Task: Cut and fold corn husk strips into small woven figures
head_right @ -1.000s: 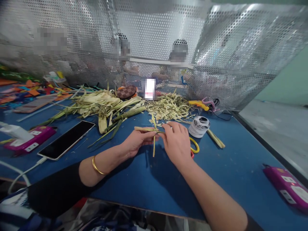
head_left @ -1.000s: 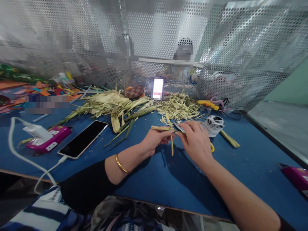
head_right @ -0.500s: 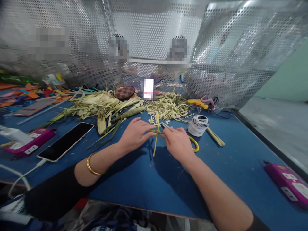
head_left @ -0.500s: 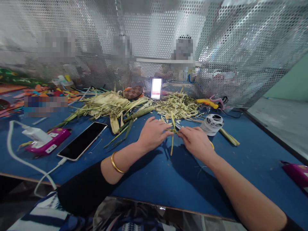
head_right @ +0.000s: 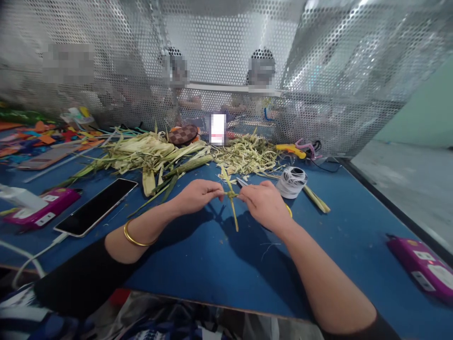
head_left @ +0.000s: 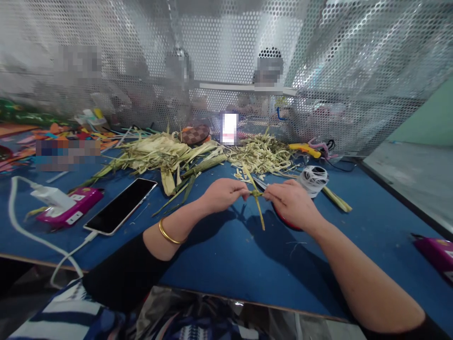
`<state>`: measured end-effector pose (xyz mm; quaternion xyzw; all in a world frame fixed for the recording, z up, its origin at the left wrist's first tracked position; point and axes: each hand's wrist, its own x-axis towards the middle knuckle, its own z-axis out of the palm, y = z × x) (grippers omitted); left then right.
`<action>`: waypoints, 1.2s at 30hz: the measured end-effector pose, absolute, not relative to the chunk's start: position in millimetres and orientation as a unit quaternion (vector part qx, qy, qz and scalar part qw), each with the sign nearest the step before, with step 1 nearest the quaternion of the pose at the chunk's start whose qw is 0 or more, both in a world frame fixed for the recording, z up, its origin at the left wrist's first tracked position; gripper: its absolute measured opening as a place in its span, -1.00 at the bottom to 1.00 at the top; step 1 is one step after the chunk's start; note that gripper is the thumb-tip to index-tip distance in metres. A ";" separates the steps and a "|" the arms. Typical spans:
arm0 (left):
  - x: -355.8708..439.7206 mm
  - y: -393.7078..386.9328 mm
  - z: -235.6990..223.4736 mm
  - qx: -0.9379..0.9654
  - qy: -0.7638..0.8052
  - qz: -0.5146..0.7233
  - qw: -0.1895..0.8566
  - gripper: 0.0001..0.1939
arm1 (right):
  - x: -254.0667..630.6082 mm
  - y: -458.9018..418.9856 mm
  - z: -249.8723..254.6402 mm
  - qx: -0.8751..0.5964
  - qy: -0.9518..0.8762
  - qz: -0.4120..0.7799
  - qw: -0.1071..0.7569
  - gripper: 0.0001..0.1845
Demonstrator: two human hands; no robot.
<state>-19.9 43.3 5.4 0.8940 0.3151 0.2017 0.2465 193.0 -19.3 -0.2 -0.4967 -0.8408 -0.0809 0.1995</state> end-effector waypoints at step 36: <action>-9.0 23.7 -0.6 0.632 0.324 0.155 0.687 -0.74 | 193.3 -17.7 1.6 -0.487 -0.841 0.085 0.220 -0.70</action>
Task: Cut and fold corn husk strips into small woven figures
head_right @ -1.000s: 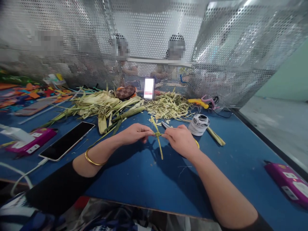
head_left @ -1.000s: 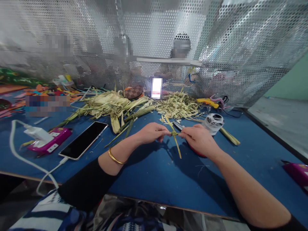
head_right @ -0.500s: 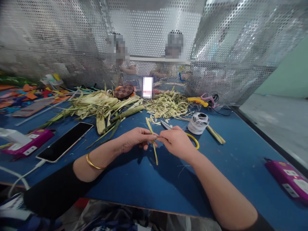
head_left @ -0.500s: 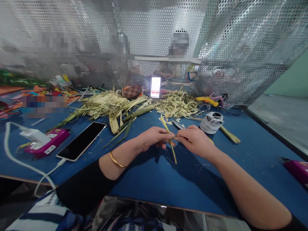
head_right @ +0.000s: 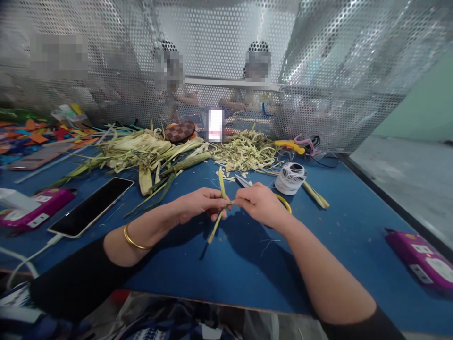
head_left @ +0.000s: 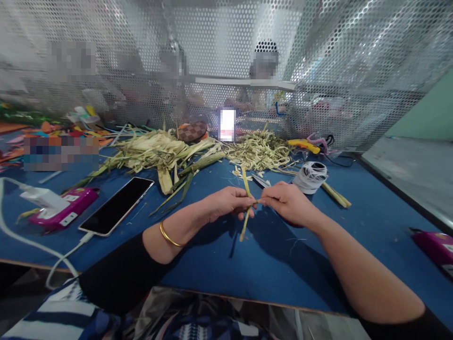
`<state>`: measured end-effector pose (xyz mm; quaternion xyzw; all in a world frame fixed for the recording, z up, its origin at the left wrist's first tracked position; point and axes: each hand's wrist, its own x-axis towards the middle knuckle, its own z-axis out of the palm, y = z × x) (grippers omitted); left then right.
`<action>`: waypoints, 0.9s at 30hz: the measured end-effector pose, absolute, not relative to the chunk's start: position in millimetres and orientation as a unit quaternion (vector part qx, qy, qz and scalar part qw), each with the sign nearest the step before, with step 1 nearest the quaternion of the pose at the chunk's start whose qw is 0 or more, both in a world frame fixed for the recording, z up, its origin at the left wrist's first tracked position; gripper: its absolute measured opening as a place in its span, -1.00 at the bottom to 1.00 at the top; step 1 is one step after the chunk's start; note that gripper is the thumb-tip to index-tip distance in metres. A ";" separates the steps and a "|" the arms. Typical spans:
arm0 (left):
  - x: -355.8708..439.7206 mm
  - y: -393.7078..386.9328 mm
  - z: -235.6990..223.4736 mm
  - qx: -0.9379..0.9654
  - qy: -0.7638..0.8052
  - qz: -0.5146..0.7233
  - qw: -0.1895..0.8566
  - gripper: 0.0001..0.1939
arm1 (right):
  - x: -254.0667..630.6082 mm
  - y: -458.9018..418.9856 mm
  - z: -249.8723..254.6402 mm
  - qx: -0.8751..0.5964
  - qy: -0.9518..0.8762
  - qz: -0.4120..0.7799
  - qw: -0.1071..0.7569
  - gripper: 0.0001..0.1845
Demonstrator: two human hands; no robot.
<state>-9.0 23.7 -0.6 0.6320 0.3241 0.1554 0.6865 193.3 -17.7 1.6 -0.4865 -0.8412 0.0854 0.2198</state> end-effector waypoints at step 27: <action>-7.0 19.7 3.9 0.636 0.420 0.205 0.614 -0.77 | 206.8 -16.8 10.2 -0.664 -0.608 0.021 0.434 -0.64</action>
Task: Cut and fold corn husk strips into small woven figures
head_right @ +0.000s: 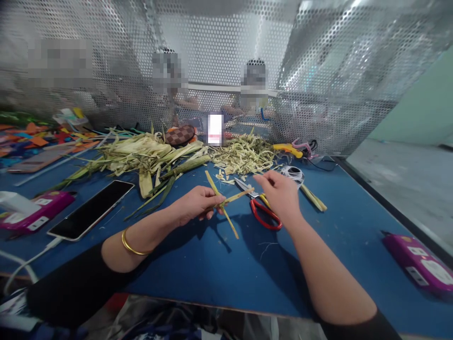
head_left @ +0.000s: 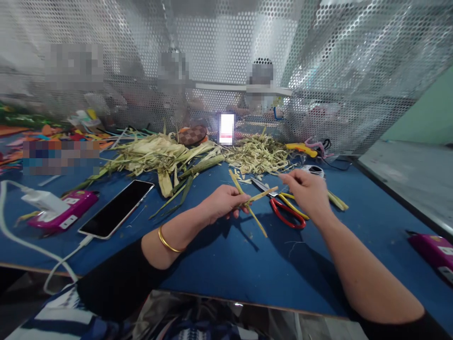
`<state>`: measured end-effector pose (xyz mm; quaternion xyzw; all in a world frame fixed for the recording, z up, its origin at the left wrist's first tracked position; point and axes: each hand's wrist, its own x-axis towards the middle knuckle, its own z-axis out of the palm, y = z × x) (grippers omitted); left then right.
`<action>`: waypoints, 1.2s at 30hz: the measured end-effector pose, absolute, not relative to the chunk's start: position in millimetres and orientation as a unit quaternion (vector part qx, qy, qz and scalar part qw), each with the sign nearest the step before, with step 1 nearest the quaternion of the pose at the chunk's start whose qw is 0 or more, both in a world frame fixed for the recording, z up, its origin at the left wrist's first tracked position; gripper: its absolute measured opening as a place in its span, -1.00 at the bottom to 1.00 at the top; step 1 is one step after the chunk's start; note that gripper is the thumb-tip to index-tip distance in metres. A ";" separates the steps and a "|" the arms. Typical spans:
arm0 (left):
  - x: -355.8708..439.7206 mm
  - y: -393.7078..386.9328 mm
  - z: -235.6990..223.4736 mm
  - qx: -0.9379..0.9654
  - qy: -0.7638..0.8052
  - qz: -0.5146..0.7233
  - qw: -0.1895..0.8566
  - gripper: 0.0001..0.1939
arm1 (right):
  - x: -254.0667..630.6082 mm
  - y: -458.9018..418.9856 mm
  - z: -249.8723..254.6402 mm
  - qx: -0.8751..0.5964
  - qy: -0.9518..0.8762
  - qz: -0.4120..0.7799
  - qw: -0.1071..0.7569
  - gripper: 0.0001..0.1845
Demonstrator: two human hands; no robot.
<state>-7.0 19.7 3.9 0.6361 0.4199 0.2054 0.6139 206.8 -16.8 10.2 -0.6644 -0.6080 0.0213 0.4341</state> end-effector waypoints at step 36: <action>3.3 8.1 -0.1 0.597 0.422 0.188 0.655 -0.72 | 155.1 -46.1 3.9 -0.520 -0.779 -0.059 0.345 -0.83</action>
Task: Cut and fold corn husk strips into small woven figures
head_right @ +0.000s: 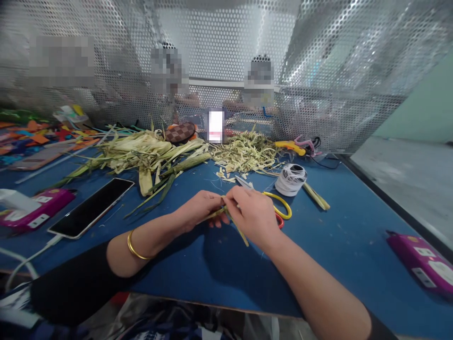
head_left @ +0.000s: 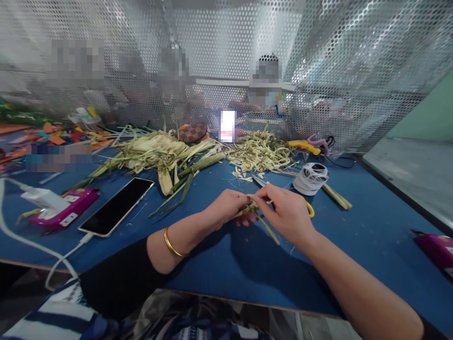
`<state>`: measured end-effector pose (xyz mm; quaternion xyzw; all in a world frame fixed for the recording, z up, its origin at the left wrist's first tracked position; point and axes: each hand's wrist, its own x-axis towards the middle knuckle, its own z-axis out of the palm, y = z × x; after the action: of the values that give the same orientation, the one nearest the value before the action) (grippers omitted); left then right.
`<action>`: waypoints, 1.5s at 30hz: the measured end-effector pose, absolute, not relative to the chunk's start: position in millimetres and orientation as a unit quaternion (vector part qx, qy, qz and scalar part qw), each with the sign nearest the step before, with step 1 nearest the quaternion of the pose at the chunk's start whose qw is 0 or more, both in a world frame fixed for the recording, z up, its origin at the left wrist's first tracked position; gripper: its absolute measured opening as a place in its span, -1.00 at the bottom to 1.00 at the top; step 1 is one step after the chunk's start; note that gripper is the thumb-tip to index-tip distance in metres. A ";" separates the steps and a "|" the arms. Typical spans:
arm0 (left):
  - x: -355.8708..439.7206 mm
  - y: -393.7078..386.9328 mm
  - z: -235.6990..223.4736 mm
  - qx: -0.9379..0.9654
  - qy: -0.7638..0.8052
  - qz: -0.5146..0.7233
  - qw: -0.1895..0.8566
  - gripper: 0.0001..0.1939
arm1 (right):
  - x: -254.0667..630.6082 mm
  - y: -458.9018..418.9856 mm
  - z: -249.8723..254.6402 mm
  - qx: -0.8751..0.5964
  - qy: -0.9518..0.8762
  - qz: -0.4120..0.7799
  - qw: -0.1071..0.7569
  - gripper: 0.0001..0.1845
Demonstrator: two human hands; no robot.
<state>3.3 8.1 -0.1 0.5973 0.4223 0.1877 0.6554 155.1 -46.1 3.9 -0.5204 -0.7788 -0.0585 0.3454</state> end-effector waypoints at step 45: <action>3.9 9.7 -7.5 0.420 0.367 0.350 0.753 -0.79 | 137.2 -43.1 -11.8 -0.401 -0.837 -0.227 0.296 -0.77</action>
<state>3.9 9.7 -7.5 0.4204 0.3670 0.3497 0.7526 137.2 -43.1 -11.8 -0.4010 -0.8366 -0.2267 0.2965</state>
